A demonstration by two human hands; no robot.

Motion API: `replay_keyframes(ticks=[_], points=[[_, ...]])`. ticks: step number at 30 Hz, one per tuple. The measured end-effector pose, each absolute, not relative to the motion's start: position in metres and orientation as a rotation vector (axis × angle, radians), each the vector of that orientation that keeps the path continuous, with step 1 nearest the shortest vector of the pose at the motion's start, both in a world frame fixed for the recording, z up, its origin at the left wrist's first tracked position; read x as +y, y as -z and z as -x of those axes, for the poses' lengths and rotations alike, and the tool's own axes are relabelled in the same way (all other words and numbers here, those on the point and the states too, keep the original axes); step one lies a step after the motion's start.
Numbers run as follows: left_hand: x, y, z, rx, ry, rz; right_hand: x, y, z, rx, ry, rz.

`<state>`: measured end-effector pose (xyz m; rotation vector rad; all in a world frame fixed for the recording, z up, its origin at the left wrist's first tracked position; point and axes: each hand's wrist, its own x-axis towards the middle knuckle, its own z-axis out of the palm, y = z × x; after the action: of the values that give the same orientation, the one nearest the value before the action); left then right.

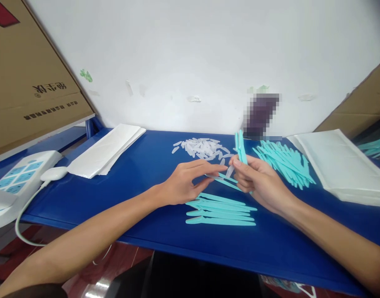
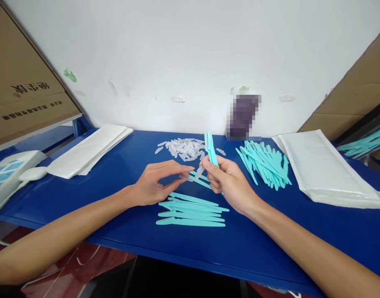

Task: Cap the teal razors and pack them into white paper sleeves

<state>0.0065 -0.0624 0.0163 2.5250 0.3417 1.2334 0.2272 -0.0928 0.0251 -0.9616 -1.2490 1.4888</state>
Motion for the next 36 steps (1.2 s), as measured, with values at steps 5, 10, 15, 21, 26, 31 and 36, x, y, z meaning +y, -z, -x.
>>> replay_keyframes(ticks=[5,10,15,21,26,31,36], points=[[-0.065,-0.017,-0.006,0.323,-1.284,-2.562,-0.093,-0.025,-0.226,-1.215,-1.649,0.982],[-0.062,-0.011,-0.005,0.153,-1.316,-2.727,-0.096,-0.023,-0.226,-1.304,-1.805,0.943],[-0.059,-0.012,-0.007,-0.018,-1.376,-3.023,-0.099,-0.023,-0.224,-1.386,-1.828,0.894],[-0.058,-0.016,-0.006,-0.054,-1.563,-3.107,-0.100,-0.018,-0.221,-1.378,-1.777,0.892],[-0.061,-0.016,-0.007,-0.110,-1.595,-3.076,-0.099,-0.014,-0.216,-1.382,-1.743,0.928],[-0.061,-0.014,-0.005,0.072,-1.541,-2.855,-0.096,-0.018,-0.225,-1.517,-1.342,1.094],[-0.042,-0.012,0.007,0.500,-1.504,-2.680,-0.087,-0.018,-0.251,-2.028,-0.439,1.291]])
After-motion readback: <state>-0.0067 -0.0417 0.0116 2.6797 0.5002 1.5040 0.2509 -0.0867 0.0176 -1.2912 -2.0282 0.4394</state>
